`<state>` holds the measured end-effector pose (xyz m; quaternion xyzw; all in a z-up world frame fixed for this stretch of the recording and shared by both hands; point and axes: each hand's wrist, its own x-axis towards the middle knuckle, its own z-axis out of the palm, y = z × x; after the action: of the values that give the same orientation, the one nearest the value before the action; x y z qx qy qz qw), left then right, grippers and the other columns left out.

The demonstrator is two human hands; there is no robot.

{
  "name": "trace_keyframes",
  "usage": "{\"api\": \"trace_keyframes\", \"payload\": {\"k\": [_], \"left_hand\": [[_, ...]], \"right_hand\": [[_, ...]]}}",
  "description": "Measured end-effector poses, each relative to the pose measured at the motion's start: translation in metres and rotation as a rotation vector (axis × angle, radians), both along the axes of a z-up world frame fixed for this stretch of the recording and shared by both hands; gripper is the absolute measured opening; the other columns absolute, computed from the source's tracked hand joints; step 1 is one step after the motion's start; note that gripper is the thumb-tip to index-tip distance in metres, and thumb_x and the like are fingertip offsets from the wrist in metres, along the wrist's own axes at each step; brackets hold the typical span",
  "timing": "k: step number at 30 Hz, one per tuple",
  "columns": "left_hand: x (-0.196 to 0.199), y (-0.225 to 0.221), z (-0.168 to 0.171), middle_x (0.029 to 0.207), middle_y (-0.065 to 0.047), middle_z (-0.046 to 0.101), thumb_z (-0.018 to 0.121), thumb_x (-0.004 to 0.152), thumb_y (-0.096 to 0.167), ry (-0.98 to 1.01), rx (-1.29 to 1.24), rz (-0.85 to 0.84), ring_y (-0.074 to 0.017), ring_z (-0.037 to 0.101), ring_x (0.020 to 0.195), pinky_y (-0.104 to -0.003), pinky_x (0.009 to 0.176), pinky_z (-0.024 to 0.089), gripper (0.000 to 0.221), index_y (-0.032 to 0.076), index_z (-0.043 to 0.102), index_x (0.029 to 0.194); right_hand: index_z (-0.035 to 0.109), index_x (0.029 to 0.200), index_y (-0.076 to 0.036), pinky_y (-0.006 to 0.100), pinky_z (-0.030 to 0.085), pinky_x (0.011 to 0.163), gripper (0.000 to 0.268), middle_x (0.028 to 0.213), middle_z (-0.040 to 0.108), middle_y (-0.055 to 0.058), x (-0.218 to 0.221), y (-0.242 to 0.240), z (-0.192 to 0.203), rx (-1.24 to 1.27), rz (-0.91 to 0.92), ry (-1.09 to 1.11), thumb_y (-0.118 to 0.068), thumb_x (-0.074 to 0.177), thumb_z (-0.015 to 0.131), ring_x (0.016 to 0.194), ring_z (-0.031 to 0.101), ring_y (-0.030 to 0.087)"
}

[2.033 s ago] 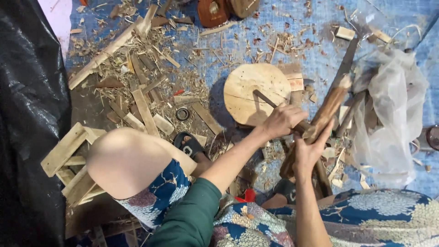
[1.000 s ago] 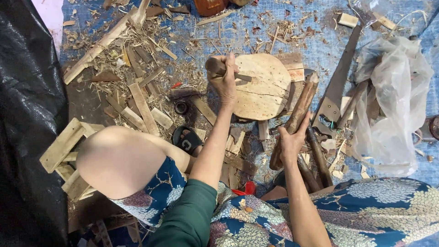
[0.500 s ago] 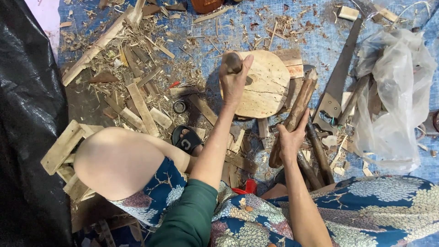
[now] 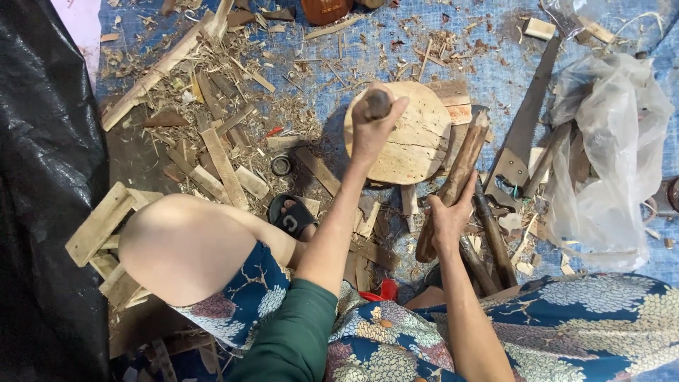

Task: Chiseling and shaping a circular piece of wood using a hand chisel and a wooden mallet.

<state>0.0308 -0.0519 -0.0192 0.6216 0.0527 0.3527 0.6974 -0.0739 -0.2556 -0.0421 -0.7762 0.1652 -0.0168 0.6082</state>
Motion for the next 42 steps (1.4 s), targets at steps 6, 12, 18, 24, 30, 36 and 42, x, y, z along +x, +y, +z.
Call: {"api": "trace_keyframes", "payload": {"k": [6, 12, 18, 24, 30, 36, 42], "left_hand": [[-0.023, -0.054, 0.009, 0.064, -0.001, 0.061, 0.075, 0.075, -0.002, -0.079, 0.268, -0.139, -0.0220, 0.064, 0.065, -0.033, 0.071, 0.052, 0.025, 0.017, 0.058, 0.075], [-0.039, -0.096, -0.032, 0.064, 0.007, 0.053, 0.072, 0.080, 0.022, -0.151, 0.743, -0.174, -0.0138, 0.057, 0.060, -0.030, 0.068, 0.048, 0.018, 0.023, 0.057, 0.071], [-0.044, -0.095, -0.042, 0.071, 0.000, 0.050, 0.071, 0.077, 0.024, -0.222, 0.842, -0.180, -0.0205, 0.059, 0.072, -0.034, 0.076, 0.049, 0.015, 0.021, 0.056, 0.077], [-0.053, -0.094, -0.014, 0.070, 0.000, 0.049, 0.067, 0.087, 0.023, -0.222, 0.798, -0.163, -0.0205, 0.058, 0.071, -0.033, 0.077, 0.048, 0.019, 0.019, 0.052, 0.075], [-0.051, -0.095, -0.018, 0.070, 0.000, 0.048, 0.067, 0.085, 0.025, -0.225, 0.829, -0.159, -0.0209, 0.057, 0.070, -0.033, 0.077, 0.047, 0.018, 0.020, 0.052, 0.077], [-0.044, -0.093, -0.027, 0.070, 0.002, 0.048, 0.069, 0.083, 0.025, -0.216, 0.811, -0.183, -0.0201, 0.057, 0.070, -0.033, 0.078, 0.047, 0.017, 0.022, 0.053, 0.077], [-0.042, -0.093, -0.027, 0.069, 0.002, 0.048, 0.068, 0.085, 0.027, -0.198, 0.796, -0.203, -0.0196, 0.057, 0.069, -0.033, 0.077, 0.047, 0.016, 0.022, 0.055, 0.078]], "right_hand": [[0.032, 0.160, -0.025, 0.039, 0.058, 0.044, 0.102, 0.084, 0.065, 0.025, -0.001, 0.002, -0.001, -0.005, 0.019, 0.001, 0.003, 0.071, 0.071, 0.053, 0.069, 0.034], [0.030, 0.160, -0.017, 0.050, 0.059, 0.053, 0.097, 0.101, 0.067, 0.030, -0.003, 0.008, 0.001, -0.092, 0.061, -0.070, -0.010, 0.080, 0.085, 0.069, 0.072, 0.041], [0.035, 0.158, -0.016, 0.060, 0.049, 0.084, 0.101, 0.117, 0.069, 0.029, -0.009, 0.015, 0.002, -0.309, 0.029, -0.131, -0.022, 0.074, 0.088, 0.108, 0.064, 0.051], [0.037, 0.158, -0.016, 0.057, 0.050, 0.082, 0.103, 0.116, 0.069, 0.028, -0.006, 0.011, -0.015, -0.277, 0.018, -0.160, -0.021, 0.070, 0.091, 0.108, 0.065, 0.048], [0.042, 0.157, -0.022, 0.049, 0.053, 0.082, 0.102, 0.114, 0.073, 0.015, -0.008, 0.012, -0.017, -0.226, -0.028, -0.134, -0.022, 0.069, 0.093, 0.103, 0.070, 0.035], [0.043, 0.155, -0.022, 0.052, 0.053, 0.077, 0.102, 0.110, 0.073, 0.014, -0.002, 0.008, -0.019, -0.273, -0.010, -0.127, -0.024, 0.067, 0.094, 0.097, 0.071, 0.034], [0.037, 0.157, -0.026, 0.048, 0.053, 0.086, 0.098, 0.124, 0.070, 0.013, -0.003, 0.009, -0.015, -0.130, -0.025, -0.032, -0.023, 0.075, 0.091, 0.111, 0.067, 0.029]]}}
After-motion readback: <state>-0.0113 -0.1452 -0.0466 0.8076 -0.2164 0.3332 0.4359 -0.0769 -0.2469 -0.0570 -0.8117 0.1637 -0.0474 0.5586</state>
